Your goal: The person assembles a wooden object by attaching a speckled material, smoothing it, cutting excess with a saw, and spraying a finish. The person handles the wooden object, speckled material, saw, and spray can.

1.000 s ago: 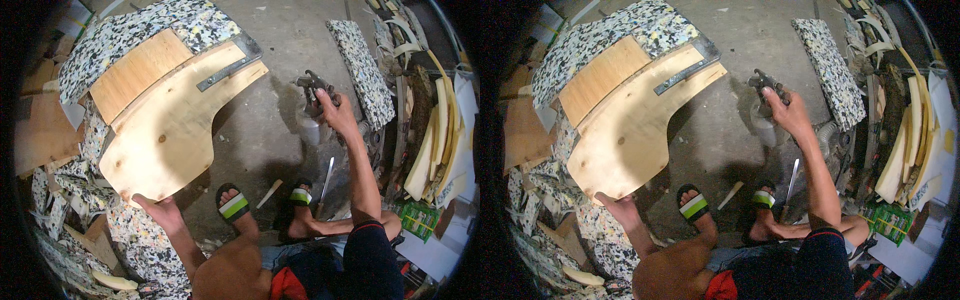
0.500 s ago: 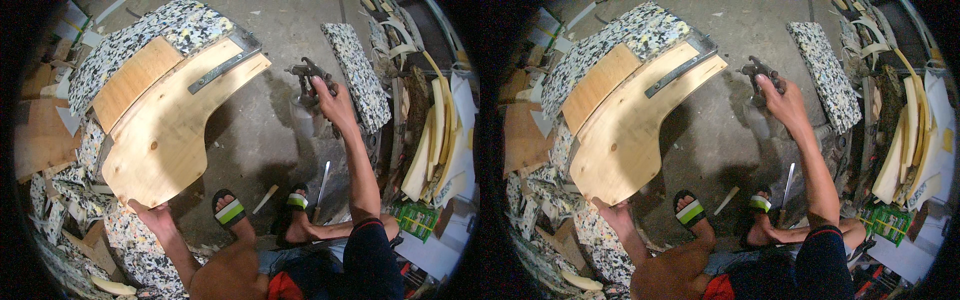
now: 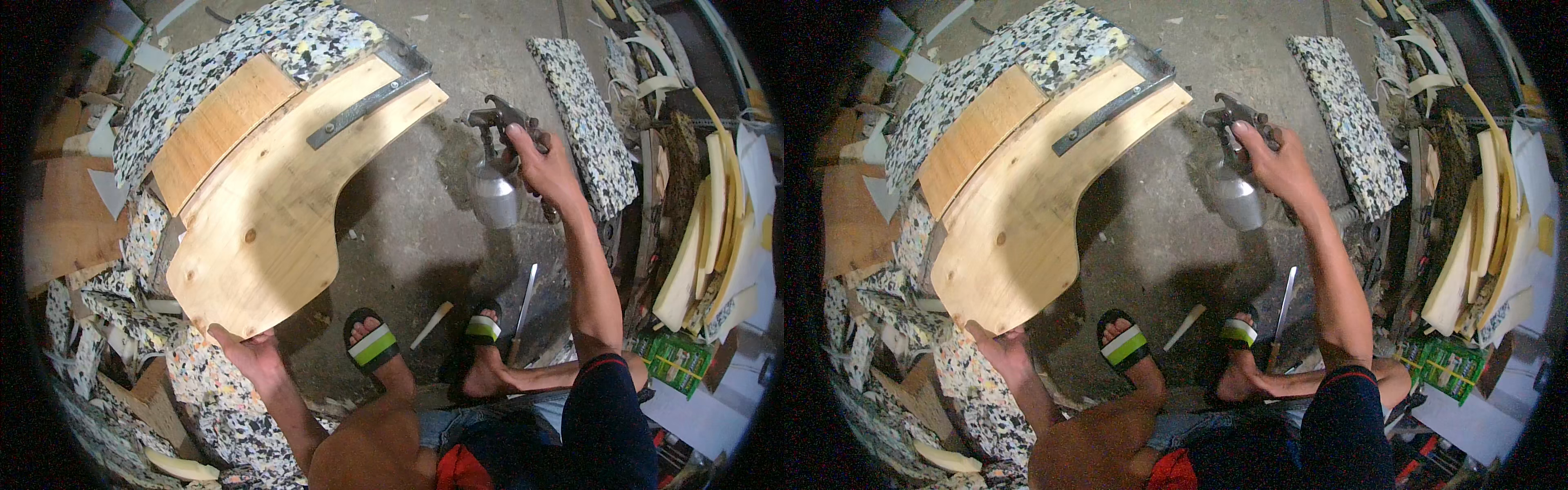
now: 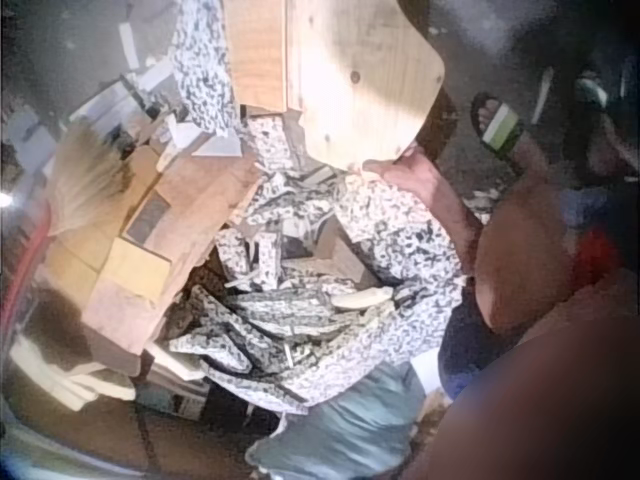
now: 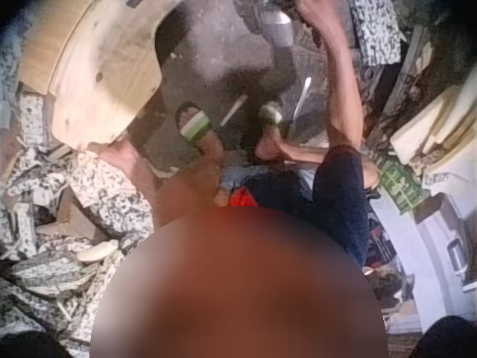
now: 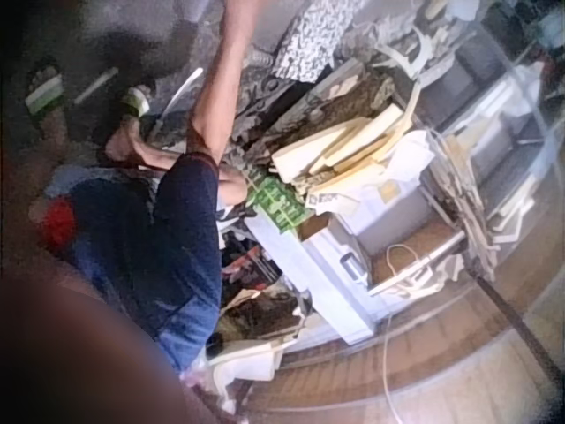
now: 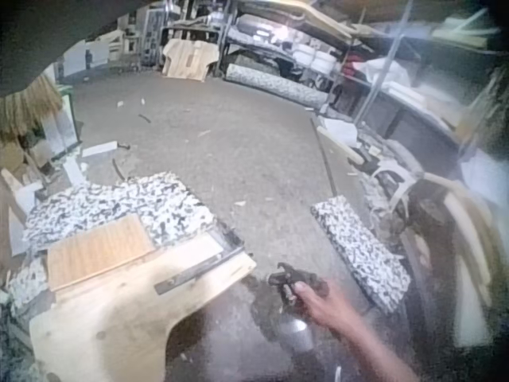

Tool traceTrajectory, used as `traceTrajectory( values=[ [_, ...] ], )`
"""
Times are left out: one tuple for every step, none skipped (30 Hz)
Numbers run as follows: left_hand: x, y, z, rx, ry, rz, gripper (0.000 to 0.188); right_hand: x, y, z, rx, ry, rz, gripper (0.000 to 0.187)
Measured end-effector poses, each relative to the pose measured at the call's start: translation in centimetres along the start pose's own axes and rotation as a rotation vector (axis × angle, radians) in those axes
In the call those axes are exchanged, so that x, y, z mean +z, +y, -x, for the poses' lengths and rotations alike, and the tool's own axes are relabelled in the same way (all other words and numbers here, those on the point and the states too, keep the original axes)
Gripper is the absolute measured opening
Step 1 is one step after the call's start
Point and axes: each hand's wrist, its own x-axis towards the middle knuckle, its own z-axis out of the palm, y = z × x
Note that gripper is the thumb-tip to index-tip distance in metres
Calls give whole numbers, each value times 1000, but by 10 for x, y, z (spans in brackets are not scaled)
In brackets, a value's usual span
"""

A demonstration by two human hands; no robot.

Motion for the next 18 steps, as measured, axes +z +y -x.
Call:
traceTrajectory(
  values=[
    [0, -1, 0, 2, 43, 13, 58, -1, 1, 2, 22, -3, -53, 56],
    [0, -2, 0, 5, 85, 27, 58, -1, 3, 4, -23, 10, -83, 54],
    [-1, -4, 0, 24, 143, 16, 58, -3, 4, 5, -32, 32, -101, 54],
    [-3, -5, -1, 43, 202, 5, 59, -3, 5, 4, -53, 30, -109, 53],
    [-6, -5, -2, 64, 175, 8, 59, -3, 7, 3, -36, 60, -78, 53],
    [-10, -5, -2, 42, 130, 11, 59, -3, 8, 1, -32, 66, -39, 53],
    [-13, -4, -3, 21, 0, 28, 59, -3, 10, -2, -49, 90, 9, 53],
    [-17, -3, -4, 3, -45, 52, 59, -2, 11, -5, -37, 85, 26, 53],
    [-19, -3, -4, -8, -146, 54, 58, -1, 12, -7, -45, 98, 53, 54],
    [-21, -3, -4, -17, -159, 63, 58, 0, 14, -9, -55, 113, 89, 54],
    [-21, -4, -3, -24, -84, 64, 58, 1, 15, -10, -69, 121, 75, 55],
    [-19, -5, -1, -9, -98, 70, 58, 2, 15, -10, -85, 130, 69, 56],
    [-16, -7, 1, 8, -24, 70, 58, 3, 15, -9, -104, 127, 68, 56],
    [-11, -9, 4, 22, 28, 87, 58, 4, 15, -6, -103, 114, 81, 56],
    [-5, -12, 8, 30, 56, 77, 57, 4, 14, -2, -108, 91, 99, 56],
    [1, -14, 12, 38, 61, 85, 56, 4, 12, 3, -87, 84, 138, 56],
    [6, -16, 15, 44, 16, 124, 55, 4, 10, 9, -91, 29, 93, 56],
    [12, -17, 18, 38, 85, 96, 55, 4, 8, 16, -68, -11, 70, 56]
  ],
)
